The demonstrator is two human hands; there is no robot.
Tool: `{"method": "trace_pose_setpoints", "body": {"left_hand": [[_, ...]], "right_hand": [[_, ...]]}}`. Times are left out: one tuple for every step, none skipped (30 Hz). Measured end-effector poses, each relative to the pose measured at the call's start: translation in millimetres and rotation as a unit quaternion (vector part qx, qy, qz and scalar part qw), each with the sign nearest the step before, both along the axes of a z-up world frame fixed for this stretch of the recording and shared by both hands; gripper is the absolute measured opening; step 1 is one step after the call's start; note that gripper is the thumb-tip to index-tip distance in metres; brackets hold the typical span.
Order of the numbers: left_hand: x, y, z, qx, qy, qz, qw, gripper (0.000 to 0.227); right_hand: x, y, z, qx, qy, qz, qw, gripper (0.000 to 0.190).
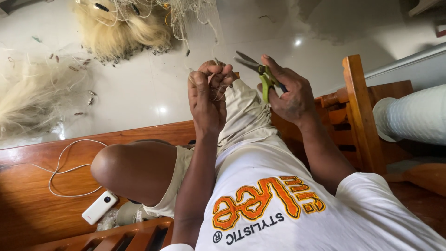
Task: Repairing a fishing net by tying sinkers and cutting excess line
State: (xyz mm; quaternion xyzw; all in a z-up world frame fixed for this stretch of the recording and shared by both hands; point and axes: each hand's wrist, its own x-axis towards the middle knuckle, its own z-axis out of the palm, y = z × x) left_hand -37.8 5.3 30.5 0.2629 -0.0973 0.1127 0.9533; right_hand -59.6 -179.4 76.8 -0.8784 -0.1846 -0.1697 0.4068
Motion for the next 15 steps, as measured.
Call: {"method": "trace_pose_setpoints", "body": {"left_hand": [[-1, -1, -1, 0.000, 0.001, -0.001, 1.000, 0.021], [-1, -2, -2, -0.002, 0.002, 0.003, 1.000, 0.021], [-1, -3, -3, -0.005, 0.003, 0.006, 1.000, 0.021], [-1, -3, -1, -0.005, 0.003, 0.006, 1.000, 0.021], [0, -3, 2, 0.006, 0.002, 0.013, 1.000, 0.021], [-1, -3, 4, 0.017, 0.001, 0.019, 1.000, 0.022], [-3, -2, 10, 0.017, 0.002, 0.018, 1.000, 0.022], [-4, -1, 16, 0.019, 0.006, 0.017, 1.000, 0.022], [-5, 0, 22, 0.021, 0.009, 0.016, 1.000, 0.022], [-4, 0, 17, 0.021, 0.009, 0.016, 1.000, 0.022], [-2, 1, 13, 0.033, 0.007, 0.019, 0.999, 0.023], [-1, 1, 8, 0.045, 0.006, 0.022, 0.999, 0.024], [-2, 1, 9, 0.045, 0.006, 0.022, 0.999, 0.024], [-2, 0, 11, 0.049, 0.011, 0.032, 0.998, 0.023], [-2, 0, 13, 0.052, 0.015, 0.041, 0.998, 0.023]], "right_hand": [[-1, 1, 1, 0.000, 0.001, -0.001, 1.000, 0.063], [-2, 3, 3, -0.016, 0.001, -0.003, 1.000, 0.061], [-2, 4, 4, -0.031, 0.002, -0.006, 0.999, 0.058], [-2, 5, 4, -0.031, 0.001, -0.006, 0.999, 0.058], [-2, 6, 4, -0.043, -0.003, -0.012, 0.999, 0.058], [-2, 7, 4, -0.054, -0.007, -0.018, 0.998, 0.058], [-3, 5, 1, -0.053, -0.006, -0.018, 0.998, 0.058], [-2, 3, -3, -0.072, -0.007, -0.023, 0.997, 0.061], [-2, 2, -7, -0.090, -0.008, -0.027, 0.996, 0.064], [-1, 1, -8, -0.090, -0.008, -0.027, 0.996, 0.064], [0, 0, -9, -0.093, -0.006, -0.027, 0.995, 0.064], [0, -1, -11, -0.095, -0.003, -0.025, 0.995, 0.064], [-1, 0, -11, -0.095, -0.003, -0.025, 0.995, 0.064], [-1, 0, -12, -0.096, -0.002, -0.034, 0.995, 0.064], [-1, 0, -12, -0.097, -0.001, -0.042, 0.994, 0.064]]}}
